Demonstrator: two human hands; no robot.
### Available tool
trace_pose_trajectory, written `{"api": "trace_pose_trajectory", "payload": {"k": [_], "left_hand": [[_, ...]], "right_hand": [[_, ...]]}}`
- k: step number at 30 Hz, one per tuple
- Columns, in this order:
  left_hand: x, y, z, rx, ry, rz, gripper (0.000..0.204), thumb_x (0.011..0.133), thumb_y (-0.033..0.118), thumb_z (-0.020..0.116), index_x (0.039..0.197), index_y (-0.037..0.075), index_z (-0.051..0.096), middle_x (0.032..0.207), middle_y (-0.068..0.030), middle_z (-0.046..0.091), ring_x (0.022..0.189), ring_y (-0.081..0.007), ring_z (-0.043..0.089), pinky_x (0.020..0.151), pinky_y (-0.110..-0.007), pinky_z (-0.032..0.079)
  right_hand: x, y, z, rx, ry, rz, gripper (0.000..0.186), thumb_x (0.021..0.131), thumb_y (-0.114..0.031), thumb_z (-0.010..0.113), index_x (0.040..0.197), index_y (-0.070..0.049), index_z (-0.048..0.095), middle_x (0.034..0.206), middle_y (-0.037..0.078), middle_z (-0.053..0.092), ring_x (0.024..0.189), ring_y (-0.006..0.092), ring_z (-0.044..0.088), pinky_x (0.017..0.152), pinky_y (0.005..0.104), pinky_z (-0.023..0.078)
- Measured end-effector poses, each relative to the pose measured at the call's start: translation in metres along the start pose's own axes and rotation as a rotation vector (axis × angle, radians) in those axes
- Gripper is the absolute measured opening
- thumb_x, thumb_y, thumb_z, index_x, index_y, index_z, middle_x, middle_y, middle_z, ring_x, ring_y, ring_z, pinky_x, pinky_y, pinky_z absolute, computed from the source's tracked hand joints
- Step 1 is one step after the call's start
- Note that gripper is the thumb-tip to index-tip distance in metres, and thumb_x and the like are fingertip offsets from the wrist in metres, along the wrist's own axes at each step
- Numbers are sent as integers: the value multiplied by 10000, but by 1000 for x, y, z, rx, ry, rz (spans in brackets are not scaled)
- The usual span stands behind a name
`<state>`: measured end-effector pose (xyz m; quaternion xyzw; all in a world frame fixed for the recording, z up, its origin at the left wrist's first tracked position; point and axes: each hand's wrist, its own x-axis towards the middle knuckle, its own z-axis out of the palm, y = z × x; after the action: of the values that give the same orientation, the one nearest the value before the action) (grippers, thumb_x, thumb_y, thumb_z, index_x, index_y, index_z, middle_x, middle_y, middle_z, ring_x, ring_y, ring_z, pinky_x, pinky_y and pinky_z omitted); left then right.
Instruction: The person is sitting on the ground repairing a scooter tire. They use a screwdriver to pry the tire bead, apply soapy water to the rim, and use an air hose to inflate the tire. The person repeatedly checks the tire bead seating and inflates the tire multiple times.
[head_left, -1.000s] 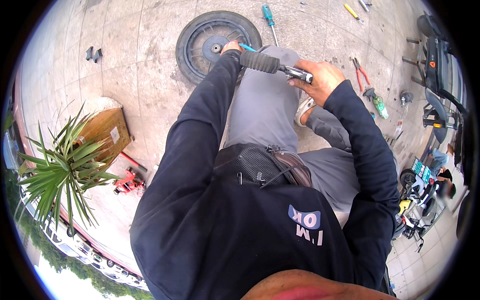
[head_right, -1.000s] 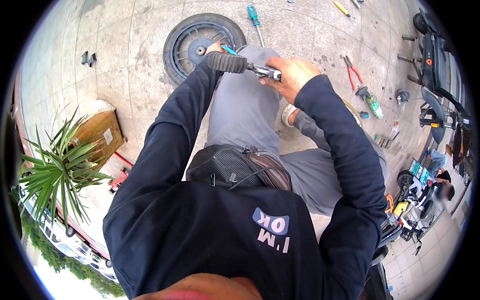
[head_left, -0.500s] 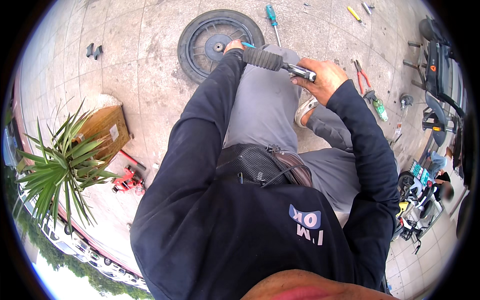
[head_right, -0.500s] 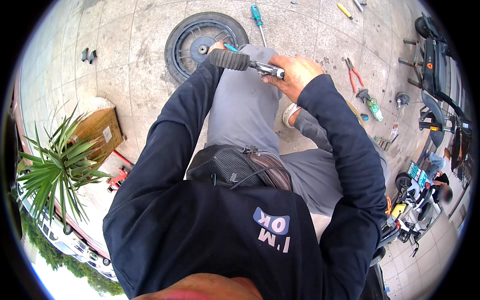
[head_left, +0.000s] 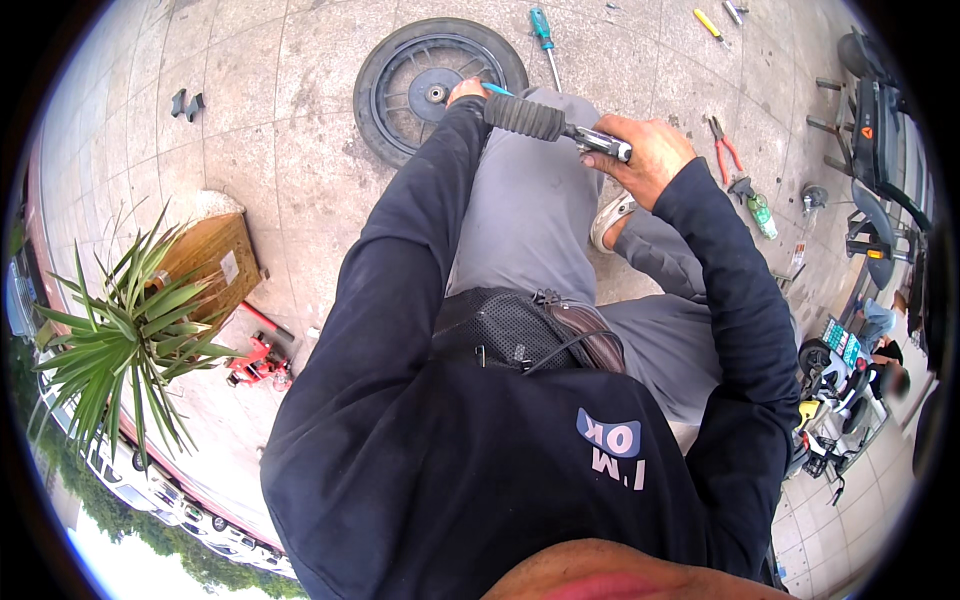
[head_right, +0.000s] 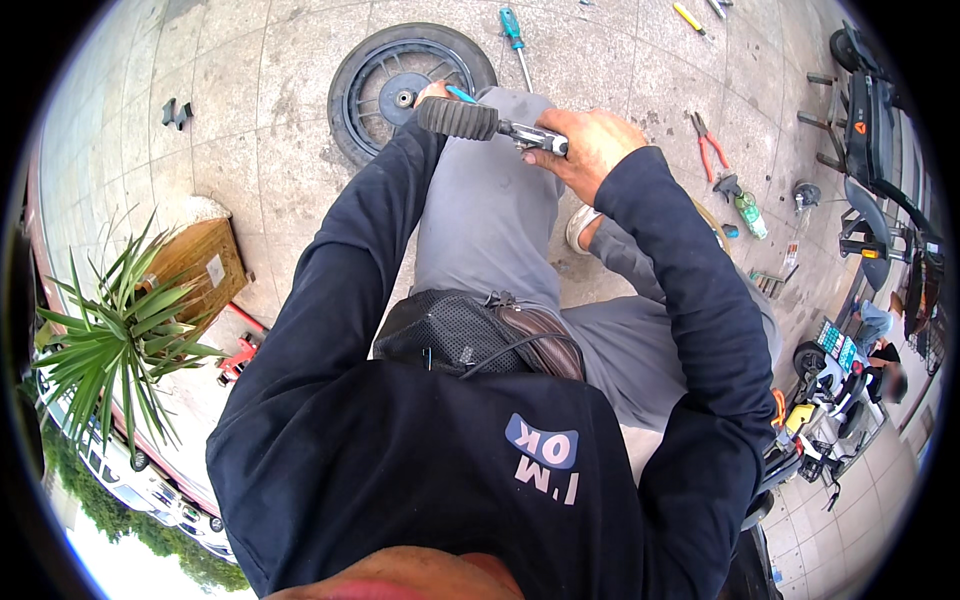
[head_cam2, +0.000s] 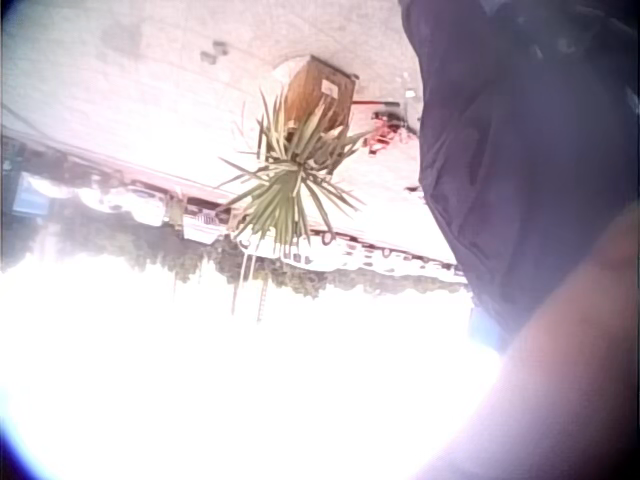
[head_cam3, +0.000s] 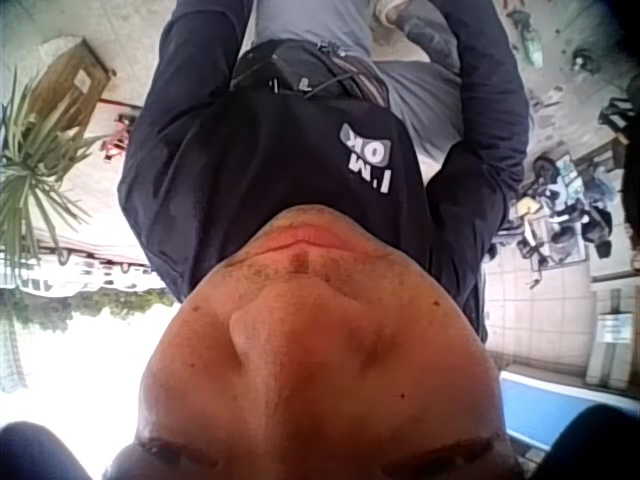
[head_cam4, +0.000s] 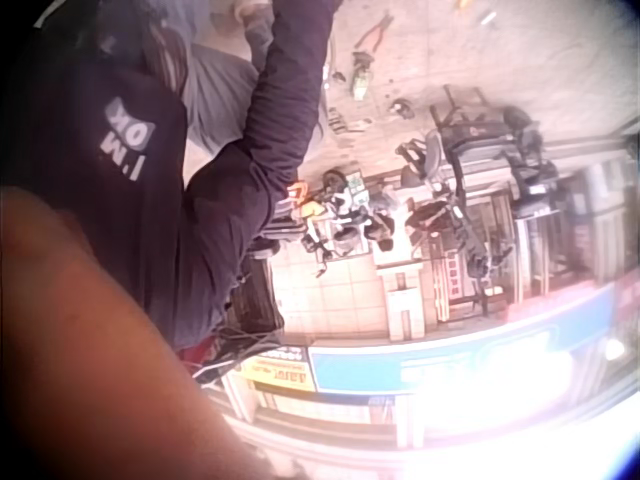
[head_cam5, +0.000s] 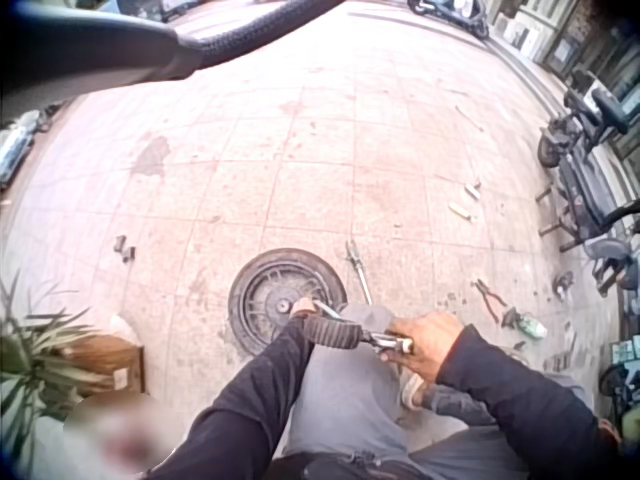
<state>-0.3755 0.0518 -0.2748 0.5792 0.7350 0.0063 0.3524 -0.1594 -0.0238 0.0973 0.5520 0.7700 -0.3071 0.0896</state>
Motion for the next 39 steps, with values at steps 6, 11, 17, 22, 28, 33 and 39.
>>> {"api": "trace_pose_trajectory", "payload": {"k": [6,11,17,22,28,33,39], "left_hand": [[1,-1,1,10,-12,9,333,818,315,644,1080,129,732,1154,-127,708,1133,-321,657,959,-451,534],[2,0,1,6,-15,-6,341,814,321,649,1079,124,735,1156,-132,708,1134,-318,657,961,-447,535],[3,0,1,17,-34,-7,352,813,328,653,1083,117,733,1152,-130,710,1139,-314,655,966,-447,532],[4,-1,1,13,-27,16,349,818,329,651,1077,110,731,1154,-131,708,1143,-314,653,968,-446,530],[2,1,-2,11,-36,-8,345,820,330,652,1076,113,731,1156,-133,708,1141,-317,654,966,-446,532],[12,-4,4,32,-71,14,330,854,298,596,1086,105,730,1162,-141,704,1134,-322,658,966,-449,531],[39,-28,36,18,-88,112,342,909,244,488,1105,88,721,1184,-153,693,1142,-334,652,975,-462,524]], "right_hand": [[0,-2,-2,11,-33,32,329,876,-335,735,1098,-102,665,914,128,715,864,370,678,743,444,521],[0,-3,-2,18,-31,37,325,873,-340,737,1087,-104,670,914,125,716,862,369,679,744,444,522],[1,-3,-3,31,-30,45,332,874,-345,738,1106,-116,674,927,123,719,877,369,681,758,443,526],[1,-3,-3,23,-25,52,334,874,-345,740,1113,-121,674,930,118,721,878,364,683,762,439,529],[3,-2,-3,10,-38,74,329,873,-348,741,1103,-123,673,913,116,720,857,356,687,745,439,531],[2,1,0,16,-17,32,367,872,-310,740,1182,-129,667,995,113,718,915,344,682,792,433,532],[-2,6,7,22,118,-117,515,866,-275,737,1346,-143,603,1154,109,682,1029,323,658,867,406,527]]}}
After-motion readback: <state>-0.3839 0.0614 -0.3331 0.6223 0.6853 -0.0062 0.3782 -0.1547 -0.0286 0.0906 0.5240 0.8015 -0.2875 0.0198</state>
